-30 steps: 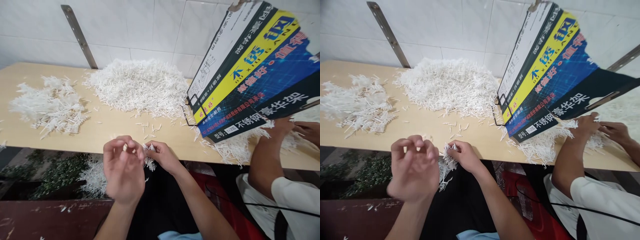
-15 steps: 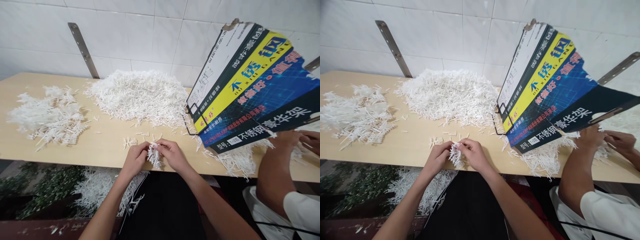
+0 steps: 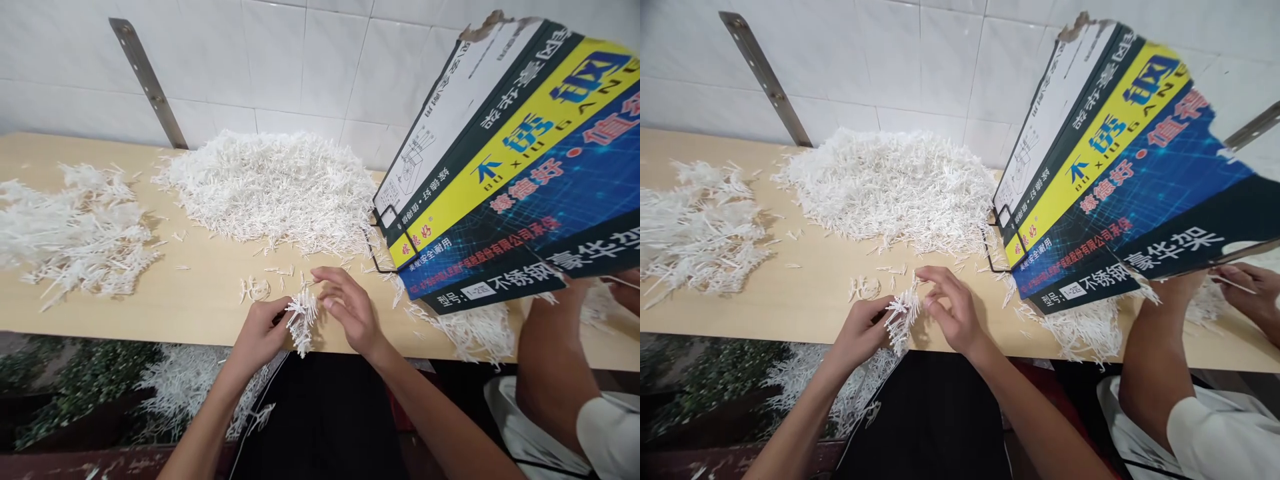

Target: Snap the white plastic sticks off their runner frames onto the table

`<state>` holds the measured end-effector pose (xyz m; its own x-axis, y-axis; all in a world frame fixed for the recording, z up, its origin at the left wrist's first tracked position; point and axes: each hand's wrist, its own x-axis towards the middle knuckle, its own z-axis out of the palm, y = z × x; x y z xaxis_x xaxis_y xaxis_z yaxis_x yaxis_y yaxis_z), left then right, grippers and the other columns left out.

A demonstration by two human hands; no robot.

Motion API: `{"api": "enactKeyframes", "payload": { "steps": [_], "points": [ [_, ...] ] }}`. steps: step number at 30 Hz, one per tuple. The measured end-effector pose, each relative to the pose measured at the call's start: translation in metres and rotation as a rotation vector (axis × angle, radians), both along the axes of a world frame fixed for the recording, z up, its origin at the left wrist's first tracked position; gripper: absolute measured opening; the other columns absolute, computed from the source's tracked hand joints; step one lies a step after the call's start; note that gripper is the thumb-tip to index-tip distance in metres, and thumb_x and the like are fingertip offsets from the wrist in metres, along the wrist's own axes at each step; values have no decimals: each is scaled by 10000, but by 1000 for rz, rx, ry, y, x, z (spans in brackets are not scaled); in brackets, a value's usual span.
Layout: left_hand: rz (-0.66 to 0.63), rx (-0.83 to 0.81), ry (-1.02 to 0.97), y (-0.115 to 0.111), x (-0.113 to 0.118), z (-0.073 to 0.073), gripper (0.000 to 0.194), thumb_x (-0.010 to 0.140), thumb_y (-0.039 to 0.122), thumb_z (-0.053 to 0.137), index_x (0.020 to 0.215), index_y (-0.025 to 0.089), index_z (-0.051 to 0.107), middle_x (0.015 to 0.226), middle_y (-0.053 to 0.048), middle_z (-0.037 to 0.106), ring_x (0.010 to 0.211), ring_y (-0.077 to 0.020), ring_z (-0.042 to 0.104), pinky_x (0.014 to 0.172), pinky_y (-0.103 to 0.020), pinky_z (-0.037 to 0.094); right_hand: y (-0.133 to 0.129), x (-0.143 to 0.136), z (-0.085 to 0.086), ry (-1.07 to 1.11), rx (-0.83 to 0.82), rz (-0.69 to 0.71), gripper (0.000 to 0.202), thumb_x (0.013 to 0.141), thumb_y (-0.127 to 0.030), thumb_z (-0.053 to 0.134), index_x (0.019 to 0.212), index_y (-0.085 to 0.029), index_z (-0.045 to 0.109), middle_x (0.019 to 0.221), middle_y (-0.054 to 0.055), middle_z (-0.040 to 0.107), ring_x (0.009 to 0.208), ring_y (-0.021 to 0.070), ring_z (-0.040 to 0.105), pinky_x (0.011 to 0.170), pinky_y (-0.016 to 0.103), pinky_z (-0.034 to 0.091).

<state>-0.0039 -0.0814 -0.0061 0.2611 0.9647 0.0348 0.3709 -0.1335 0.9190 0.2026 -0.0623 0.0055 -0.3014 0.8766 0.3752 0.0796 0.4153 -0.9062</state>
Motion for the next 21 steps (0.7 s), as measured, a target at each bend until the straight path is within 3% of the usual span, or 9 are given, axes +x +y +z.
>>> {"api": "enactKeyframes", "payload": {
  "steps": [3,7,12,16,21],
  "points": [
    [-7,-30,-4,1,1,-1,371,982,381,481,673,178,458,579,66,360,570,-81,340,562,-224,248,5,3,5,-203,251,166,439,961,-254,652,1399,-267,639,1380,107,654,1302,300,571,1082,464,483],
    [12,-47,19,2,3,0,407,983,424,467,657,181,458,560,68,333,549,-81,325,546,-224,234,18,2,2,-315,214,278,389,964,-349,715,1338,-251,681,1175,97,738,1106,271,669,973,397,522],
    [-58,-19,125,3,5,4,405,992,411,426,663,183,488,547,52,396,533,-95,377,564,-234,240,23,-2,-6,-284,93,169,306,946,-472,741,1126,-229,787,1008,71,788,854,212,717,786,305,532],
    [-80,56,260,1,11,5,376,1003,393,428,735,187,592,530,56,394,507,-98,363,582,-245,228,21,-3,-8,-229,24,81,210,971,-359,700,885,-203,811,790,39,781,668,175,689,646,267,498],
    [0,134,375,-2,20,2,368,965,354,475,633,196,492,501,63,357,481,-92,330,587,-259,193,18,0,-6,-250,-38,-71,213,935,-251,662,767,-194,781,656,14,725,558,151,615,573,258,445]
  ]
}}
